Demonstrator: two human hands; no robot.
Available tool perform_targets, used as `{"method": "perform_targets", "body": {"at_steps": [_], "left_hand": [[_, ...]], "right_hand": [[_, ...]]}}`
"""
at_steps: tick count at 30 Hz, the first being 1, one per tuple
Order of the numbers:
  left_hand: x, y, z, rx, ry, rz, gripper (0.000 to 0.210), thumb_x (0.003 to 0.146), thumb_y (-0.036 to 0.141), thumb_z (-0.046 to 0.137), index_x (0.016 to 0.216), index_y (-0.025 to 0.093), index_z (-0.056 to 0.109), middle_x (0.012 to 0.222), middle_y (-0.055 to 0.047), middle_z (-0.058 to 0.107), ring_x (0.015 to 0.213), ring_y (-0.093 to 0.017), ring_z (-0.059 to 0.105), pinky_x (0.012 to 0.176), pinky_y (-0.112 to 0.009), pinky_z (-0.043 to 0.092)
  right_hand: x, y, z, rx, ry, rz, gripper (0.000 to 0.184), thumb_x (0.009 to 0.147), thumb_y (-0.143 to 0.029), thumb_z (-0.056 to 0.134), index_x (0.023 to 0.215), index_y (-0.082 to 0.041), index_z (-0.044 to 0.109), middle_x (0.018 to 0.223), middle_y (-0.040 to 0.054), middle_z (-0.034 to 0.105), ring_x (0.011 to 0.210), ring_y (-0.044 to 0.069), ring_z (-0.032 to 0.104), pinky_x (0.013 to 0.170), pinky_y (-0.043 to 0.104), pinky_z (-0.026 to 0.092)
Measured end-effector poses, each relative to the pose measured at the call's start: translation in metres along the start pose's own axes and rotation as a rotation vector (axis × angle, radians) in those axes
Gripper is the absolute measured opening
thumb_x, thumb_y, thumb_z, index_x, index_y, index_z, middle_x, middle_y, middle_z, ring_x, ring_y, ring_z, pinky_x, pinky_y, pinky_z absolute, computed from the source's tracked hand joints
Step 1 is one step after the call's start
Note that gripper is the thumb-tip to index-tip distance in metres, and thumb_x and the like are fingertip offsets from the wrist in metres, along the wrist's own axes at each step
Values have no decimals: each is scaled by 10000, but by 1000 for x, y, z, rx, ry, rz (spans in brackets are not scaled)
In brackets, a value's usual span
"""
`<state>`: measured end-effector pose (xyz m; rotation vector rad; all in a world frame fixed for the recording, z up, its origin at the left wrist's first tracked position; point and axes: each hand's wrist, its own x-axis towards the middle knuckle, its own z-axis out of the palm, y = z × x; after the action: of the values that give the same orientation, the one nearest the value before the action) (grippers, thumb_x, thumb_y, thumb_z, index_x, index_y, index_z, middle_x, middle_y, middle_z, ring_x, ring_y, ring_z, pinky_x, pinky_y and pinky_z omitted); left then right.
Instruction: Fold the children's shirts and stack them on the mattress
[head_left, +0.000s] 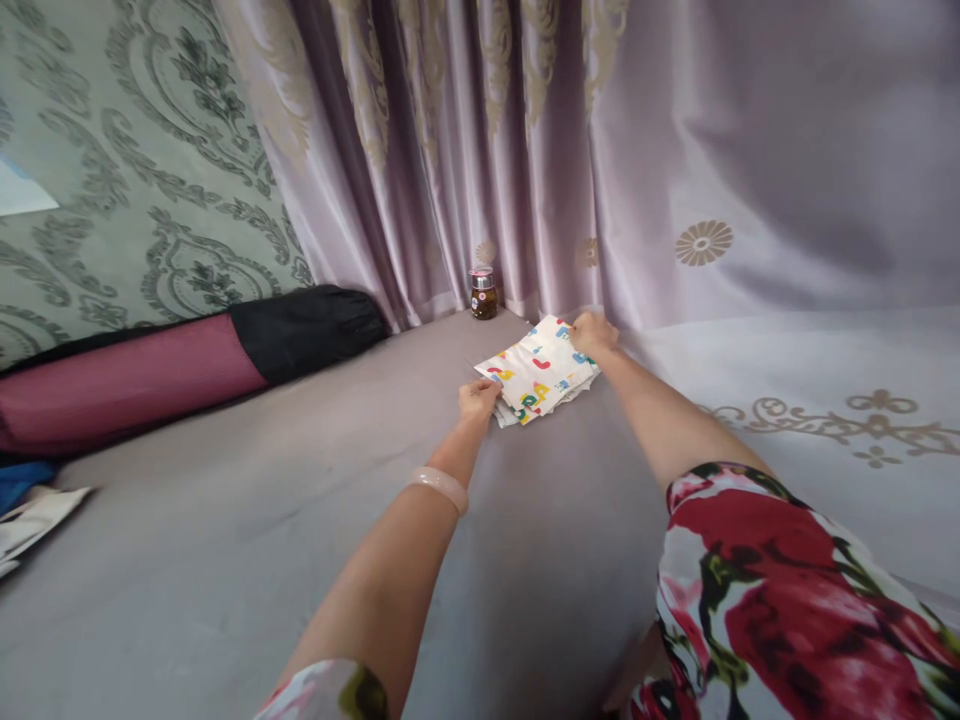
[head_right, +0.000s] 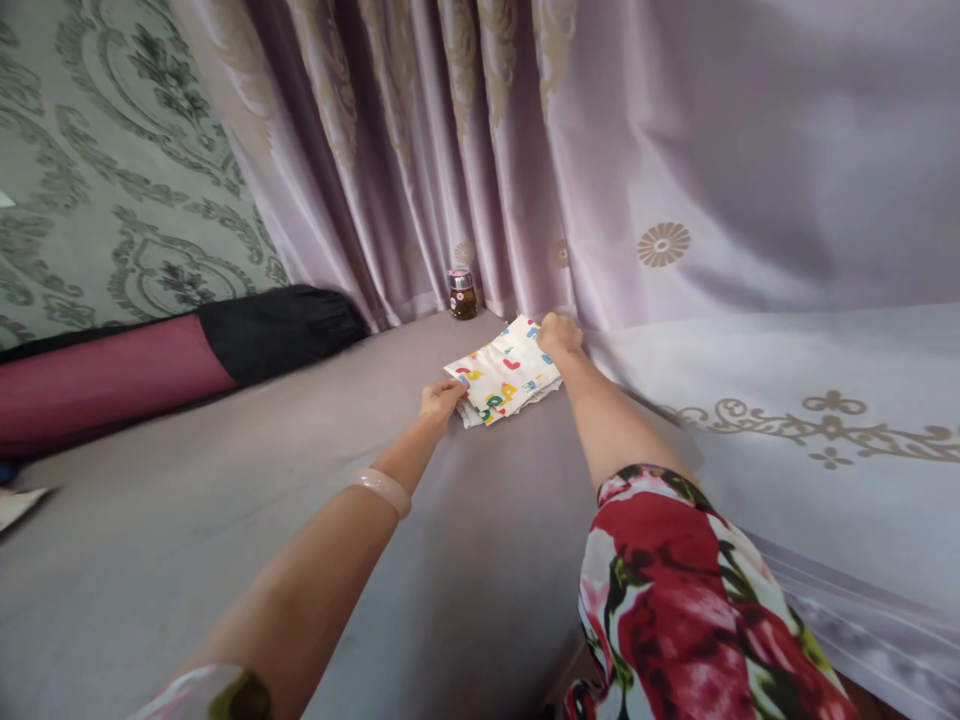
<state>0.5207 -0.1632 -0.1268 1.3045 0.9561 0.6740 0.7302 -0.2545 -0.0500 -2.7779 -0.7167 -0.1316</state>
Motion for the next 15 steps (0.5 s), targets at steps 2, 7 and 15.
{"method": "perform_targets", "body": {"at_steps": [2, 7, 15], "left_hand": [[2, -2, 1, -1, 2, -12, 180, 613, 265, 805, 595, 142, 674, 531, -5, 600, 457, -78, 483, 469, -213, 366], [9, -7, 7, -15, 15, -41, 153, 650, 264, 785, 662, 137, 701, 535, -4, 605, 491, -91, 534, 484, -200, 399], [24, -27, 16, 50, 63, -22, 102, 699, 257, 730, 703, 158, 703, 555, 7, 607, 543, -111, 571, 523, -207, 432]], "right_hand": [[1, 1, 3, 4, 10, 3, 289, 917, -255, 531, 1122, -119, 682, 1192, 213, 644, 1134, 320, 602, 934, 428, 468], [2, 2, 6, -14, 28, 22, 303, 935, -264, 493, 1131, -131, 682, 1175, 187, 658, 1121, 301, 611, 930, 409, 475], [7, 6, 18, -31, 11, 38, 324, 956, -283, 456, 1134, -139, 685, 1160, 185, 661, 1113, 309, 618, 908, 409, 485]]}}
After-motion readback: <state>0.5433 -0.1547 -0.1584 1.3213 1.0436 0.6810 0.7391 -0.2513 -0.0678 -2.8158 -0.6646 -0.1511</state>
